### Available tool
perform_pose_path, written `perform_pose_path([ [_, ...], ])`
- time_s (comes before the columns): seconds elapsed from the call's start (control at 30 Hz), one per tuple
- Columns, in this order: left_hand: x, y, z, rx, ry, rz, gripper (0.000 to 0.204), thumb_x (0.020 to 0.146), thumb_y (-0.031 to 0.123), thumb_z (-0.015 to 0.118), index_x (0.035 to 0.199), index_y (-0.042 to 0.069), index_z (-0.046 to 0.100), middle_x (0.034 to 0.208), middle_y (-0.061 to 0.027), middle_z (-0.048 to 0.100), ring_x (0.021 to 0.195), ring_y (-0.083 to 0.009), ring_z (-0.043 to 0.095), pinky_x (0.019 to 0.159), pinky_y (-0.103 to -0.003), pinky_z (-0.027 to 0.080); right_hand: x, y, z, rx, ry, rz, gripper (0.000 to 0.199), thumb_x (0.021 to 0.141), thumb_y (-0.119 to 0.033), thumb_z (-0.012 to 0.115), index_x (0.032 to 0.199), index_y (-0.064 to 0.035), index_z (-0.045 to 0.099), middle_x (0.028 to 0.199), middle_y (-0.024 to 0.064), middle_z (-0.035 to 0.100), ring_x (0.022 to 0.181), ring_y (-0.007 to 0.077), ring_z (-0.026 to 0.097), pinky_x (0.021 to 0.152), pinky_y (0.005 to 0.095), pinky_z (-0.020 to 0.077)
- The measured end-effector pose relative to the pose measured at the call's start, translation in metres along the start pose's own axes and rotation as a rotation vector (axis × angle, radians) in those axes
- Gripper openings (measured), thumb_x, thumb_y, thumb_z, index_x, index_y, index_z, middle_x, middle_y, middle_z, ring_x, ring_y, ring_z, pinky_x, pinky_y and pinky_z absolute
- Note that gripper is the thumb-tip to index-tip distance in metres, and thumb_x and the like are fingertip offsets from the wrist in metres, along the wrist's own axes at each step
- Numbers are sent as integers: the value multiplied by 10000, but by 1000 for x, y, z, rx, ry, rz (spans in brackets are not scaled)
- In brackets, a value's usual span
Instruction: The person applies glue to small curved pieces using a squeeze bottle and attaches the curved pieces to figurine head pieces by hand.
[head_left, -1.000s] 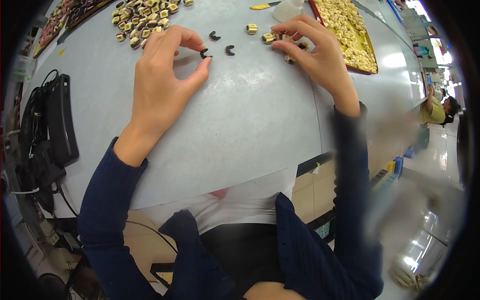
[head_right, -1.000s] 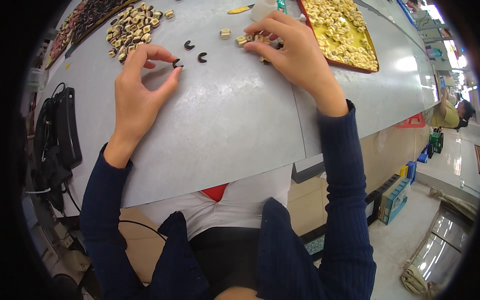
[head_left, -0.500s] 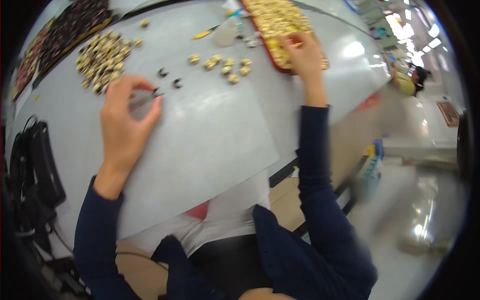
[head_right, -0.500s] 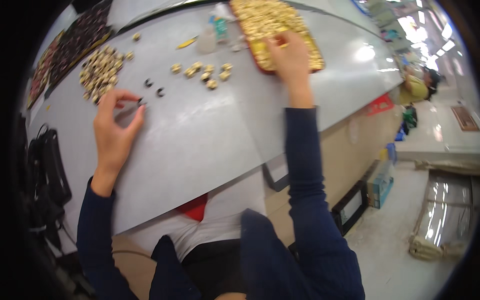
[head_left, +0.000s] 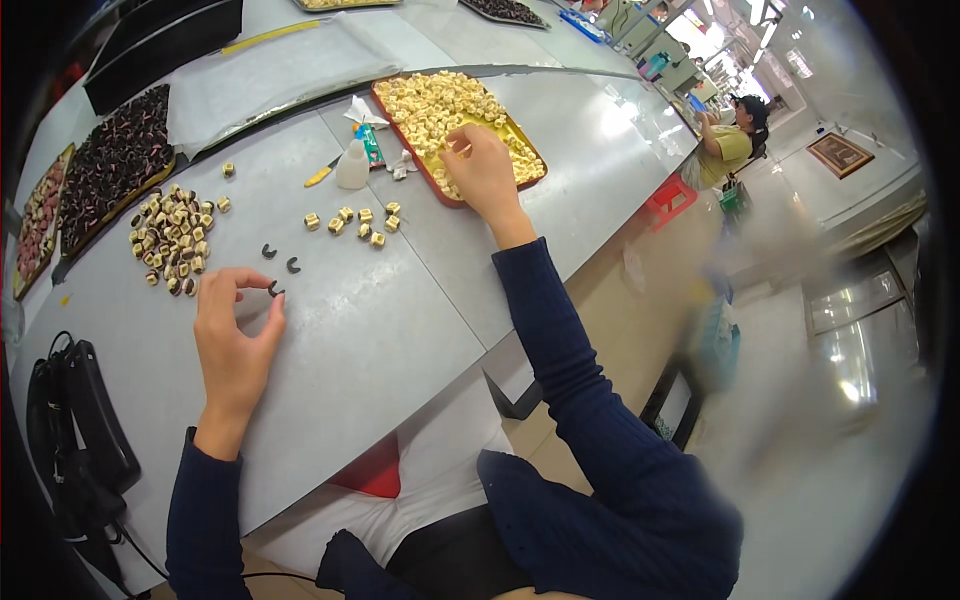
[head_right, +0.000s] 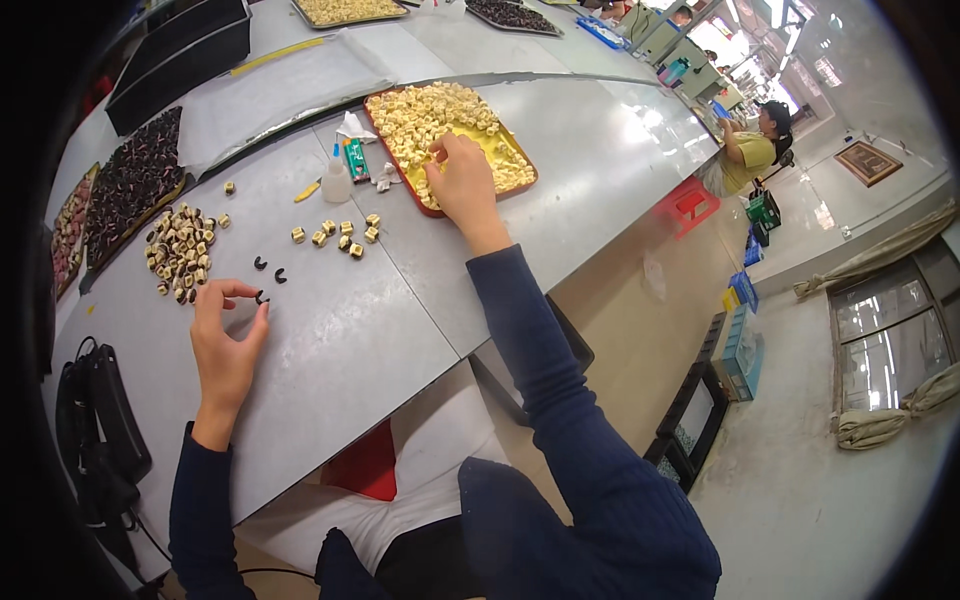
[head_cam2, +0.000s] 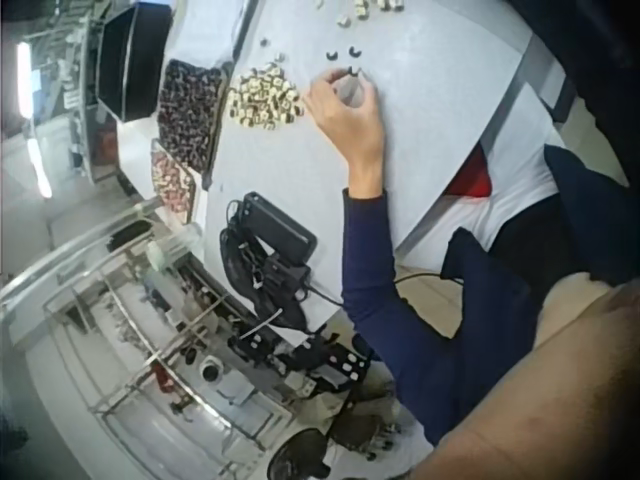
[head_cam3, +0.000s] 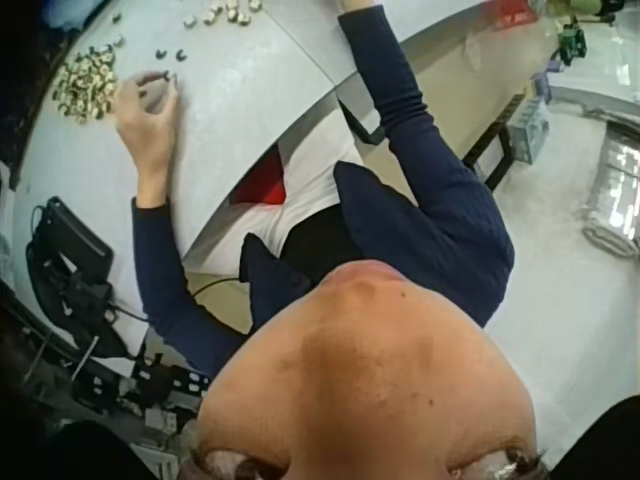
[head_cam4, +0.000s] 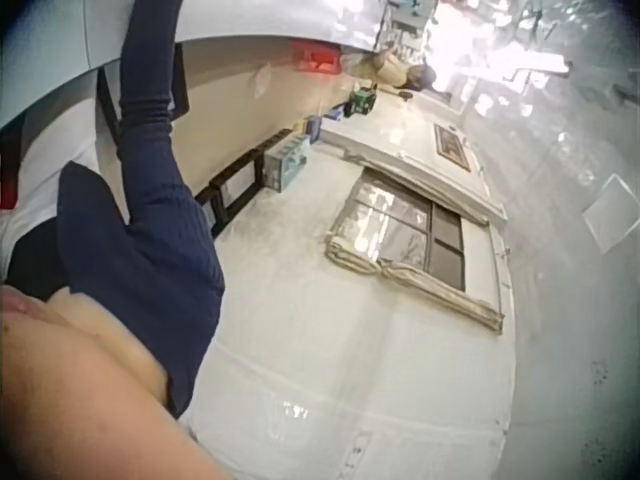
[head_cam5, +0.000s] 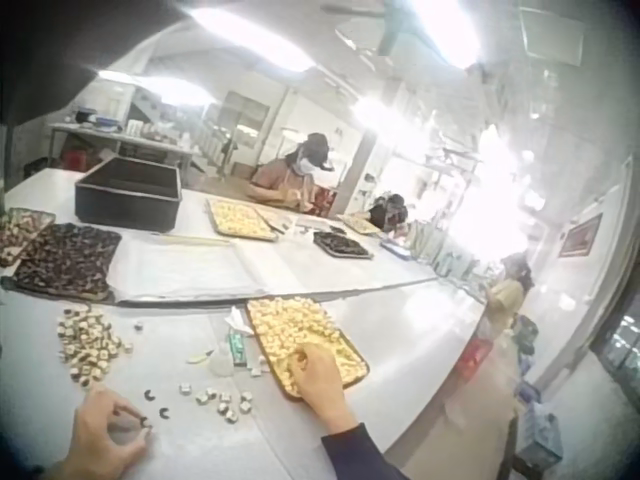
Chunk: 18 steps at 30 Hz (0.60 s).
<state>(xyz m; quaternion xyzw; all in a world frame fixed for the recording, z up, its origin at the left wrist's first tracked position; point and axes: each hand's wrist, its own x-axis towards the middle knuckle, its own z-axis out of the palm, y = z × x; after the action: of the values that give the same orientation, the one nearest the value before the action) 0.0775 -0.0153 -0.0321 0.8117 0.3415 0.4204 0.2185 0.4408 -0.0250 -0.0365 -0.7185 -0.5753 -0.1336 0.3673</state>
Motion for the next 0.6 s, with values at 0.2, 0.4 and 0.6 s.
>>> perform_pose_path([
  [0.2, -1, 2, 1, -22, 0, 17, 244, 747, 2, 735, 948, 40, 603, 950, -67, 624, 902, -246, 581, 775, -342, 477, 0, -22, -10, 387, 51, 159, 197, 883, -97, 705, 1050, 7, 693, 964, 86, 714, 860, 138, 684, 756, 253, 559],
  [0.4, -1, 8, 1, -86, 15, 88, 279, 719, -16, 745, 956, 53, 614, 949, -65, 642, 908, -239, 588, 751, -334, 483, -3, -36, -17, 758, 2, 227, 191, 935, -40, 649, 1104, 42, 681, 1096, 107, 701, 986, 175, 688, 881, 266, 560],
  [0.6, -4, 17, 3, -165, 42, 100, 316, 694, -50, 750, 958, 61, 615, 946, -71, 648, 908, -242, 595, 750, -323, 486, -25, -64, -40, 1135, -56, 435, 228, 934, -27, 657, 1146, 57, 650, 1136, 130, 679, 1030, 198, 678, 910, 294, 559],
])
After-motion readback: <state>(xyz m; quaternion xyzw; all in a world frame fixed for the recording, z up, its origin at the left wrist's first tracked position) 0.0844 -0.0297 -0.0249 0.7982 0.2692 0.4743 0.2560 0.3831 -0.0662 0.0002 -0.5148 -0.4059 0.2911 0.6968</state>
